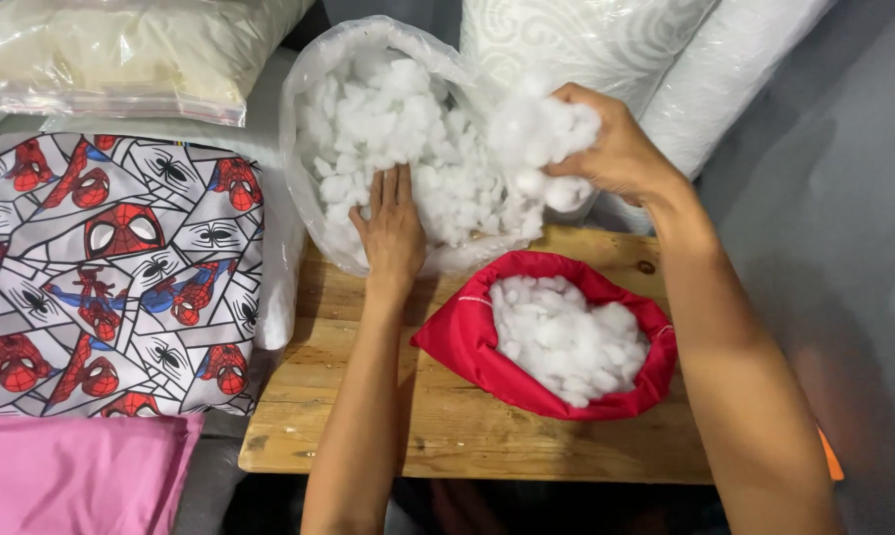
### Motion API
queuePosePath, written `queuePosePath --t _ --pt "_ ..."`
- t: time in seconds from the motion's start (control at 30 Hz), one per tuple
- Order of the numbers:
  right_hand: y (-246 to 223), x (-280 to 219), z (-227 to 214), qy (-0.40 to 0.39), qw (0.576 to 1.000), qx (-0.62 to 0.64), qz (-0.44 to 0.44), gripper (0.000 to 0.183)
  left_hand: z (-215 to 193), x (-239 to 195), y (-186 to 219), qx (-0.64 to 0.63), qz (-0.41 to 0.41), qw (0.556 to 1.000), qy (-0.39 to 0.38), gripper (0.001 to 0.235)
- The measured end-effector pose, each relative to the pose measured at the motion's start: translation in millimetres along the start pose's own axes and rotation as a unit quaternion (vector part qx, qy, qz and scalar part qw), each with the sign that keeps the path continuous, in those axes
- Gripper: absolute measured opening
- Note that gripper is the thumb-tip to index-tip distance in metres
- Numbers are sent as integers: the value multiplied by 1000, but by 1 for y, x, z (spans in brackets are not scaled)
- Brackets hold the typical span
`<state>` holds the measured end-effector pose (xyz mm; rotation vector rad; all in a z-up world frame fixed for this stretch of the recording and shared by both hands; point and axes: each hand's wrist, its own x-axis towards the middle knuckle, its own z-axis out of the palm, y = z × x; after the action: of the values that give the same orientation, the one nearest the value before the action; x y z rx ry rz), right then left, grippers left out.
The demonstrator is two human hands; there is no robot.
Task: The person takes white cotton-like filling from a large plastic bag and places it into a red fabric pouch on a wooden table. They repeatedly pull, fluff, and pack the filling into the pouch by hand.
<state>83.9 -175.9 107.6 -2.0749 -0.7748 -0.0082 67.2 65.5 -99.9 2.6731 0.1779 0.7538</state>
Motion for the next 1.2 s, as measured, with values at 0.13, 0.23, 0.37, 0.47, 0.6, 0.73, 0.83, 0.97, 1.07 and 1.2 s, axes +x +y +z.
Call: queuePosePath --t 0.13,0.23,0.37,0.47,0.6,0.73,0.83,0.97,1.07,1.2 --pt "-30 -17 -7 64 995 69 42 57 4 1 -1 10 11 1000 25 81" --pt "-45 -28 -1 136 981 64 126 100 -7 3 0 -54 15 998 30 74" --pt "-75 -53 30 1 984 177 -13 71 -73 8 5 -258 -10 965 -39 50" --pt "-90 -73 64 -70 977 204 -1 59 -127 8 -1 -430 -43 900 -49 32" --pt "-79 -101 125 -128 987 95 25 66 -188 -4 -7 -572 -157 805 -14 26" --pt "-80 -110 185 -168 982 -79 45 65 -193 -8 -30 -583 -137 801 6 24" --pt "-59 -117 225 -214 951 -207 80 77 -197 -12 -29 -591 -133 796 13 24" --pt "-62 -119 230 -246 929 -274 41 86 -181 -7 -33 -564 -132 815 -6 25" --pt "-99 -116 202 -261 933 -233 78 88 -174 -6 -35 -549 -118 827 -11 29" --pt "-106 -142 178 -169 952 -245 66 100 -189 -10 -22 -565 -74 821 20 25"
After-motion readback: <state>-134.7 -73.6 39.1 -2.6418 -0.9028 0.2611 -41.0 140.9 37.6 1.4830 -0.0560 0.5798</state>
